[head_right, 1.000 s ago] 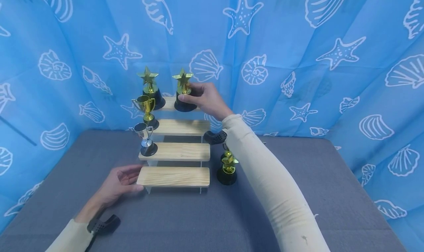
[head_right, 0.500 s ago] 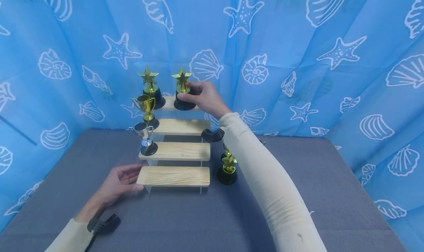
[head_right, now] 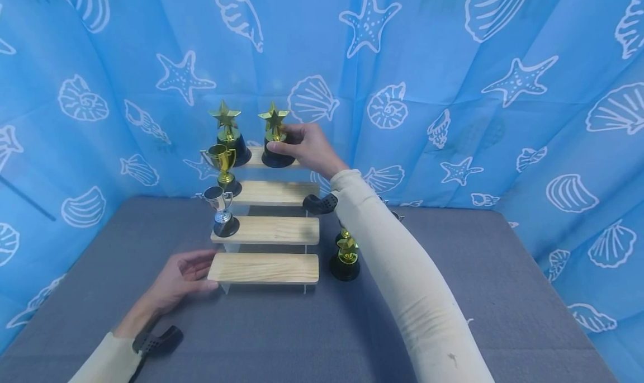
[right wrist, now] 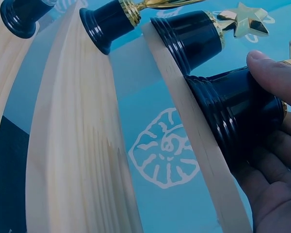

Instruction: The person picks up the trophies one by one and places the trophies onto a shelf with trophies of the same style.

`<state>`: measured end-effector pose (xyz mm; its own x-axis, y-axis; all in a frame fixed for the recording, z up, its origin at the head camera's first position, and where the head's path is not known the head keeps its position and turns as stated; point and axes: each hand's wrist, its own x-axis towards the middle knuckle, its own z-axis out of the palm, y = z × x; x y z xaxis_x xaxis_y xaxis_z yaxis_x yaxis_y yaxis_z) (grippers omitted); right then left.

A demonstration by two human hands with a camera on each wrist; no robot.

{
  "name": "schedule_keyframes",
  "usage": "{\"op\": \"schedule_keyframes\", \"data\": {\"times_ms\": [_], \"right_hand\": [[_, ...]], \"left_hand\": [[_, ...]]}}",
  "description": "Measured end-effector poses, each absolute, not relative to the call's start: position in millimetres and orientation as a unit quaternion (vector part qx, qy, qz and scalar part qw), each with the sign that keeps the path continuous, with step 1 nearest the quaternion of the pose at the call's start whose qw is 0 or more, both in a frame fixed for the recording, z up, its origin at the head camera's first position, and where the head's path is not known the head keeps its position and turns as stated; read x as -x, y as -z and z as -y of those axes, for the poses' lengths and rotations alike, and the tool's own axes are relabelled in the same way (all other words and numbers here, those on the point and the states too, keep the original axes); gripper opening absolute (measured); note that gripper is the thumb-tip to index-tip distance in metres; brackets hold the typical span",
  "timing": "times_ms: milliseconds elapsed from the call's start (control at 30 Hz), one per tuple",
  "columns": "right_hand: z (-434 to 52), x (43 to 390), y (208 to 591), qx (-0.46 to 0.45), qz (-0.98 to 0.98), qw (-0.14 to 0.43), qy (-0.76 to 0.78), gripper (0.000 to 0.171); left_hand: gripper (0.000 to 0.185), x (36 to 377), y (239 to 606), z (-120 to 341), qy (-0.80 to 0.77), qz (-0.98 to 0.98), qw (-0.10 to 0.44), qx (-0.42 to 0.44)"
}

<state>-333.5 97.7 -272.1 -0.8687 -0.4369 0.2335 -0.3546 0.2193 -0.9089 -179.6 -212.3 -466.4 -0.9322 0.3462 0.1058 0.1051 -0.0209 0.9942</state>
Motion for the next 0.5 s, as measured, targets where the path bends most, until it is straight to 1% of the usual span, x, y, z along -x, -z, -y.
{"op": "schedule_keyframes", "data": {"times_ms": [500], "right_hand": [[-88.9,331.6,267.7,0.247,-0.795,0.034,0.553,0.024]], "left_hand": [[0.073,179.9,468.0,212.8,-0.694,-0.696,0.087,-0.163]]}}
